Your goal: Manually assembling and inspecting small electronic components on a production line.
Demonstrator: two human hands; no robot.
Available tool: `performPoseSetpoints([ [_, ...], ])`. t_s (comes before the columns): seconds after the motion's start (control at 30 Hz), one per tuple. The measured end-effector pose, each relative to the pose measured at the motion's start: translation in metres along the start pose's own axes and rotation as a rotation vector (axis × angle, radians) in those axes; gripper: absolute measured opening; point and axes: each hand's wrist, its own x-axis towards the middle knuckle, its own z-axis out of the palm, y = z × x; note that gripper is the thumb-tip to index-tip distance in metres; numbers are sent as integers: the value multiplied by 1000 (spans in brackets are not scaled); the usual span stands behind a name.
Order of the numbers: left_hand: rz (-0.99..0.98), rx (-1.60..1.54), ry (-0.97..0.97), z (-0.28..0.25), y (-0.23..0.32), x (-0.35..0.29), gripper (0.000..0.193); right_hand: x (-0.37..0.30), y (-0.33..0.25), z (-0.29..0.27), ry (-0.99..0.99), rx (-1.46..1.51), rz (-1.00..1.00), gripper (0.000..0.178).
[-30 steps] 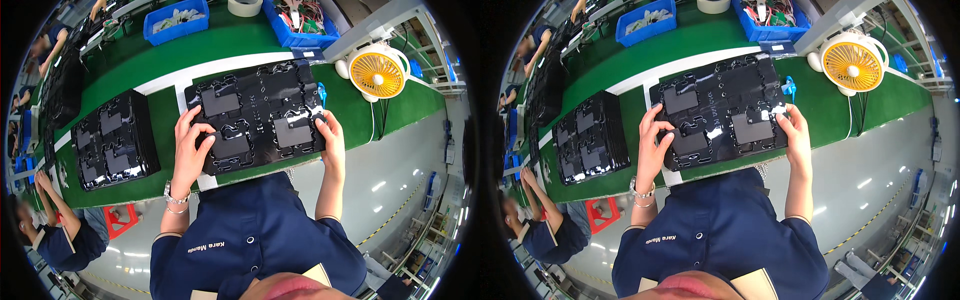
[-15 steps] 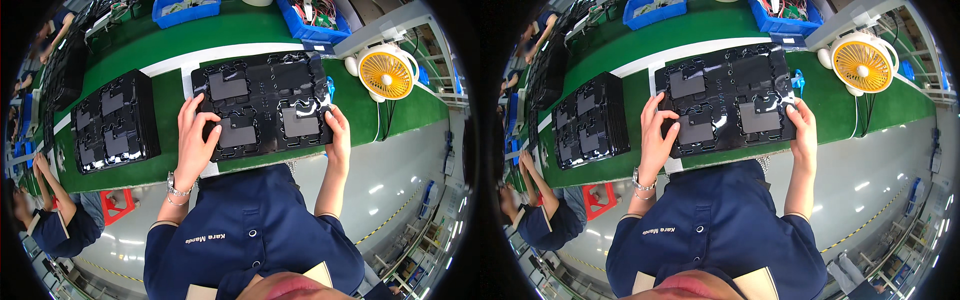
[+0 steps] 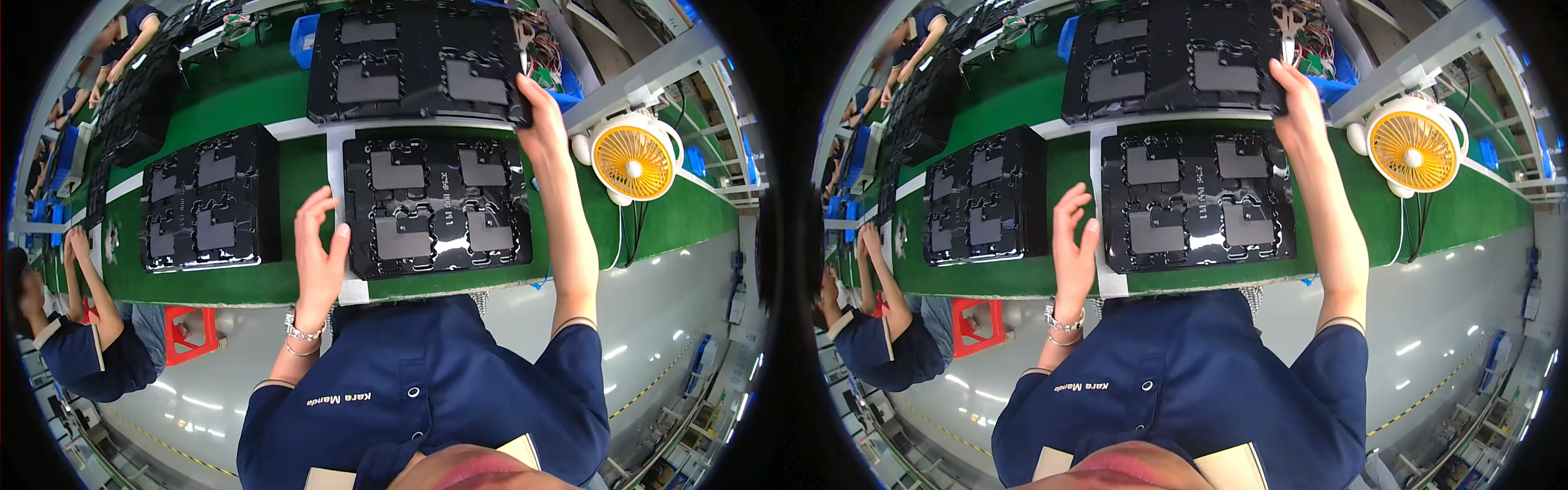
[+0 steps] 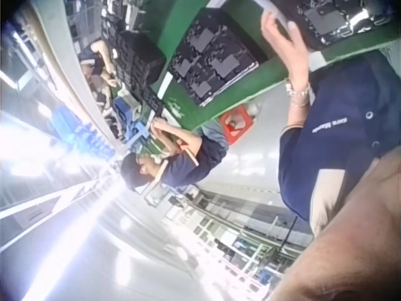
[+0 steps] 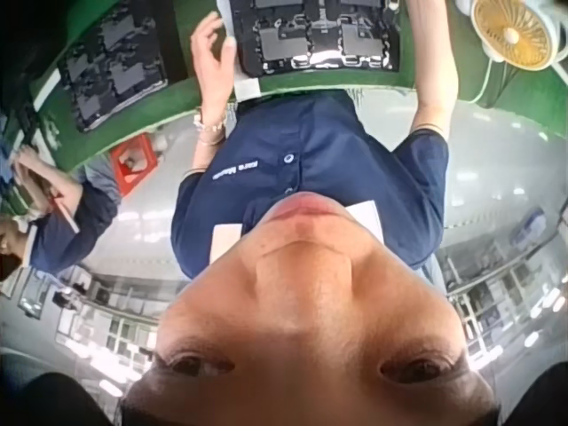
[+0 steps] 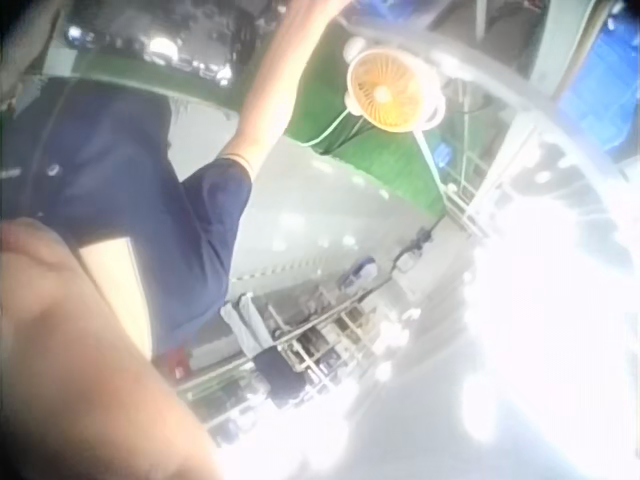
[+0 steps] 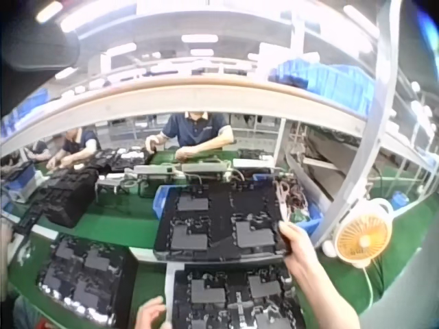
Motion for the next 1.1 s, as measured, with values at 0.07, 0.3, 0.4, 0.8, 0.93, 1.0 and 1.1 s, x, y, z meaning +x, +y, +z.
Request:
performPoseSetpoints([
  [0.07,1,-4,-6,2,-1,-7,35,41,18,25,78,0,29,23],
  [0.3,-69,11,-55,4,1,-25,33,140,70,69,162,59,162,24],
  [0.4,-90,20,-65,1,-2,-32,32,160,86,89,186,-58,123,24],
  [0.8,-122,-2,-35,-5,-9,-30,28,138,70,64,-39,-1089,-502,38],
  [0.93,-89,6,-22,-6,-10,-16,30,3,33,82,-572,-1260,-280,21],
  [1.0,-60,5,-33,-3,-6,-3,31,-55,29,86,-629,-1469,-285,22],
  [1.1,15,20,-38,2,-2,17,31,-94,50,78,-635,-1678,-554,30],
])
